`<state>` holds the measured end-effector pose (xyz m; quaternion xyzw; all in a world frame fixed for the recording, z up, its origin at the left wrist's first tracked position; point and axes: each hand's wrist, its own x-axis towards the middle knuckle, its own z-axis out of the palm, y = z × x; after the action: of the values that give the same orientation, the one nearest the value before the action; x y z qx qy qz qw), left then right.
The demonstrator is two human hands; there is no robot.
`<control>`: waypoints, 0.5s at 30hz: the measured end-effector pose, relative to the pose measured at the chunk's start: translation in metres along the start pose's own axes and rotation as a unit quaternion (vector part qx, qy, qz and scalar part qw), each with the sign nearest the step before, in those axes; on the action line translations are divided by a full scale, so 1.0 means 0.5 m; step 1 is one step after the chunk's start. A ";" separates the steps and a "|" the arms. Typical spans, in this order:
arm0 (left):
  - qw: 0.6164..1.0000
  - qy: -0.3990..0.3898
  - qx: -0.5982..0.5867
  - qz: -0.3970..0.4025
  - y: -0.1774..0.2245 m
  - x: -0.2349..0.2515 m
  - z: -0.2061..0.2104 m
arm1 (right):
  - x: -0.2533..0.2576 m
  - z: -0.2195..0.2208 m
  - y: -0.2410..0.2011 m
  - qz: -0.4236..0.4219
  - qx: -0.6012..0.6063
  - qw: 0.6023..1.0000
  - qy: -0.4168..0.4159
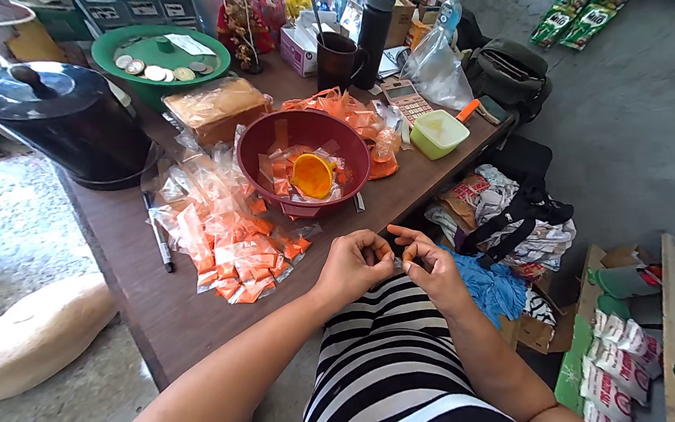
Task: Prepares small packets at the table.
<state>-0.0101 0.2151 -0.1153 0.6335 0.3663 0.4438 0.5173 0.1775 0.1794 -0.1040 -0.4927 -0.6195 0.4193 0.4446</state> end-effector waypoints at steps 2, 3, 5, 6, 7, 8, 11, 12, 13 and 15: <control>1.000 0.012 0.005 0.003 0.000 0.002 -0.003 | -0.001 -0.004 0.000 -0.006 0.012 1.000 0.001; 1.000 0.010 0.003 0.004 0.000 0.004 -0.006 | -0.002 -0.007 0.002 -0.015 0.022 1.000 0.003; 1.000 -0.010 -0.018 0.016 0.001 0.006 -0.010 | 0.001 -0.013 0.017 -0.041 0.050 0.998 0.009; 0.999 -0.023 -0.035 0.023 0.002 0.006 -0.009 | 0.003 -0.016 0.025 -0.054 0.063 0.997 0.005; 0.998 -0.034 -0.048 0.026 0.002 0.005 -0.008 | 0.005 -0.019 0.033 -0.062 0.076 0.995 -0.009; 0.997 -0.042 -0.058 0.028 0.002 0.004 -0.007 | 0.007 -0.021 0.036 -0.067 0.087 0.993 -0.030; 0.996 -0.053 -0.065 0.032 0.001 0.004 -0.009 | 0.007 -0.018 0.033 -0.073 0.091 0.990 -0.079; 0.996 -0.054 -0.067 0.033 0.002 0.004 -0.009 | 0.005 -0.015 0.031 -0.071 0.094 0.990 -0.080; 0.996 -0.052 -0.071 0.035 0.002 0.005 -0.009 | 0.004 -0.012 0.030 -0.070 0.102 0.989 -0.077; 0.995 -0.044 -0.077 0.050 -0.001 0.005 -0.009 | 0.005 -0.008 0.031 -0.074 0.110 0.989 -0.065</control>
<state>-0.0133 0.2191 -0.1150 0.6281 0.2760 0.4677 0.5572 0.1848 0.1846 -0.1176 -0.3655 -0.6320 0.4817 0.4847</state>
